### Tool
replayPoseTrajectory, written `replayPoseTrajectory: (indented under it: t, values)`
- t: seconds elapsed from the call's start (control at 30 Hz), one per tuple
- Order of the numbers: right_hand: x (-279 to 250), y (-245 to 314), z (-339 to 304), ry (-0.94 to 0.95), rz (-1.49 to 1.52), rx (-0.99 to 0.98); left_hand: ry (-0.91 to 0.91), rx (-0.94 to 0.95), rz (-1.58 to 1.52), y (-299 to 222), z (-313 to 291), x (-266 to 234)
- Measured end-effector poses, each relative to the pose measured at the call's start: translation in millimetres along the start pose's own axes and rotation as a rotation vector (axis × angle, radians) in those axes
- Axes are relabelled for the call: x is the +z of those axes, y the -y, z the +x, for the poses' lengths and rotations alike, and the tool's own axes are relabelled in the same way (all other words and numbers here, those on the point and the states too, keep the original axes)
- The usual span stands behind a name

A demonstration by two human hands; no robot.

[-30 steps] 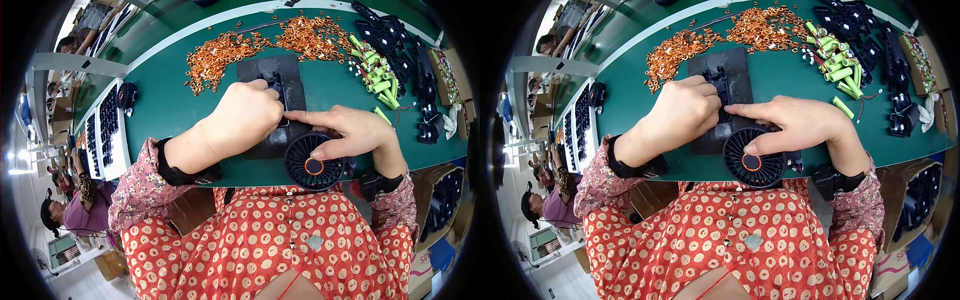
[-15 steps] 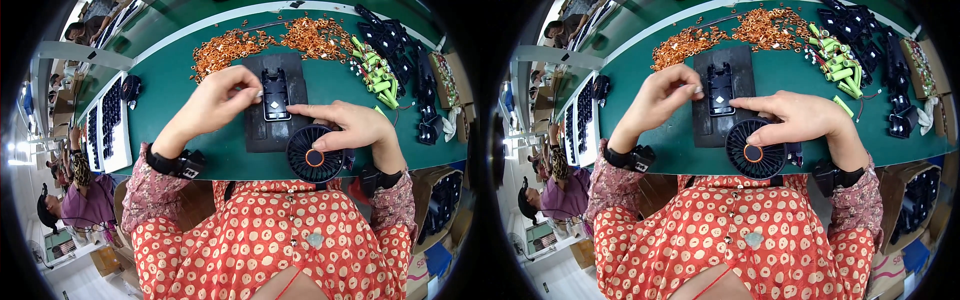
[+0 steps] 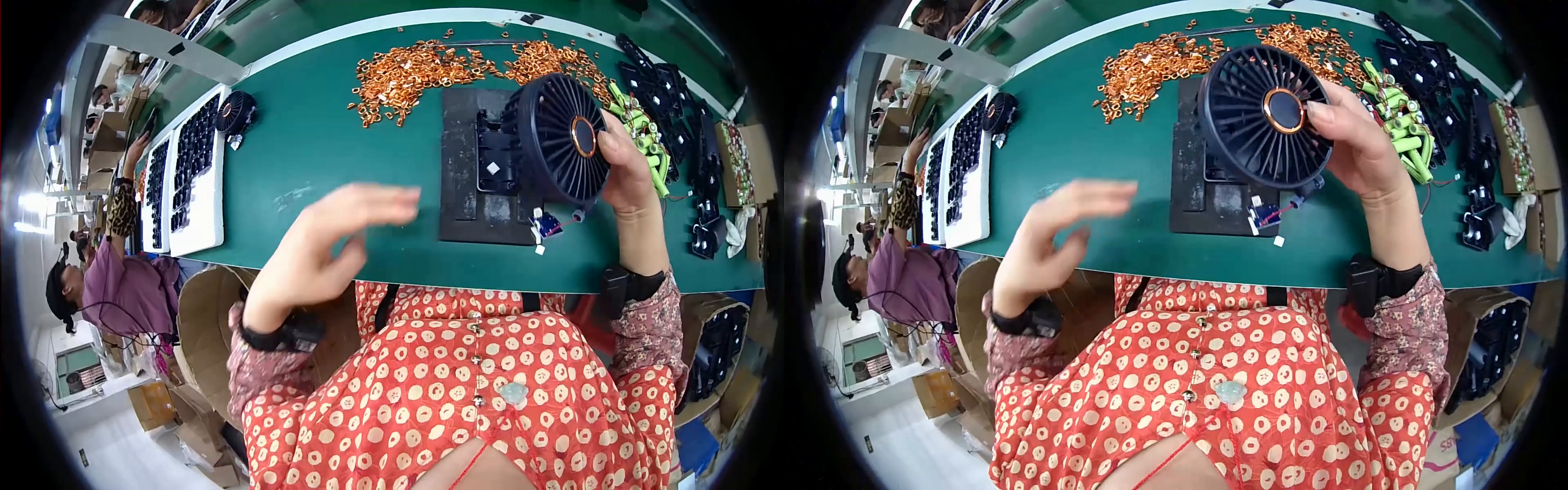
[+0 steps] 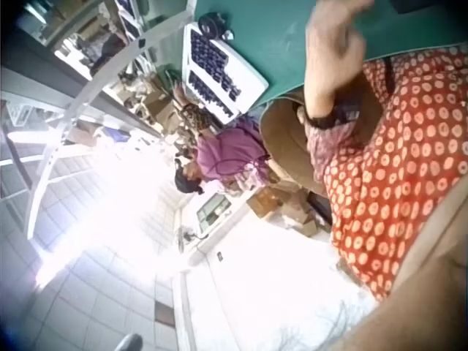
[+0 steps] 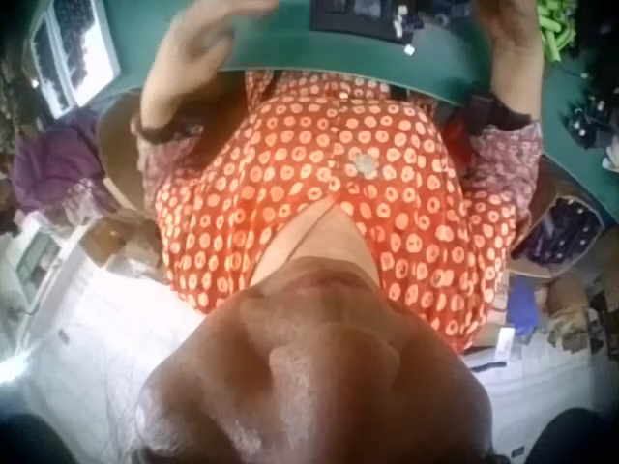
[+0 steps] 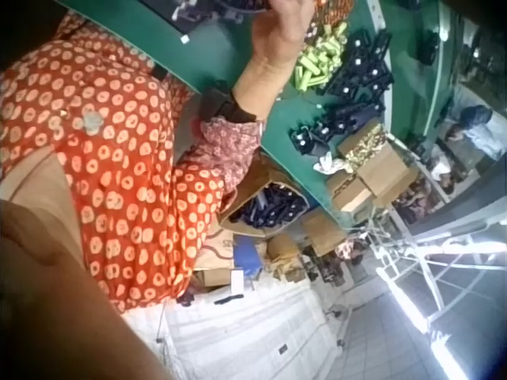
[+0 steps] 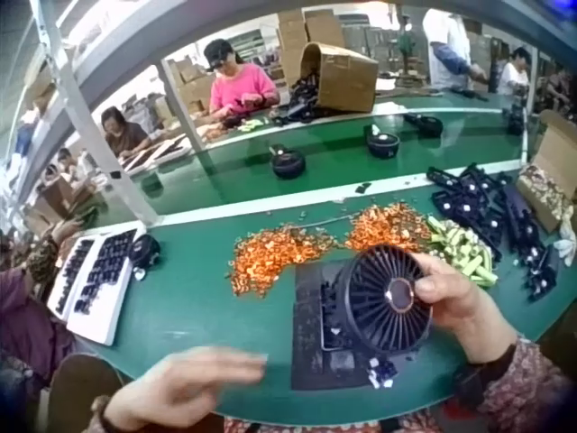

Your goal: Assemble battery and plastic housing parts into a portable fan on a factory assembly line.

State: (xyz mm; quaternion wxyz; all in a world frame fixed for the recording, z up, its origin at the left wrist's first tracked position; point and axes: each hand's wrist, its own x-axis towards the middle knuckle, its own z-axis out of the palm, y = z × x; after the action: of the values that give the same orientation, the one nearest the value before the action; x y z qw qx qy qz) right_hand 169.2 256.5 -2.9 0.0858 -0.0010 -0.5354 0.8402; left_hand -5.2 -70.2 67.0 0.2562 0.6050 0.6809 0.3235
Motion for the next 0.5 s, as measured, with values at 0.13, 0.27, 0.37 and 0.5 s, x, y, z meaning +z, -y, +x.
replayPoseTrajectory:
  t: [0.13,0.27,0.37,0.5]
  values:
    - [7,12,7,0.11,0.181,-0.049,-0.35,0.198,0.224,41,92,35]
    - [8,3,7,-0.132,0.158,-0.126,-0.171,0.13,0.238,41,113,53]
    - [21,3,12,-0.169,0.069,-0.125,-0.204,0.108,0.181,38,106,59]
    - [29,-2,27,-0.17,0.005,-0.09,-0.192,0.047,0.151,26,92,67]
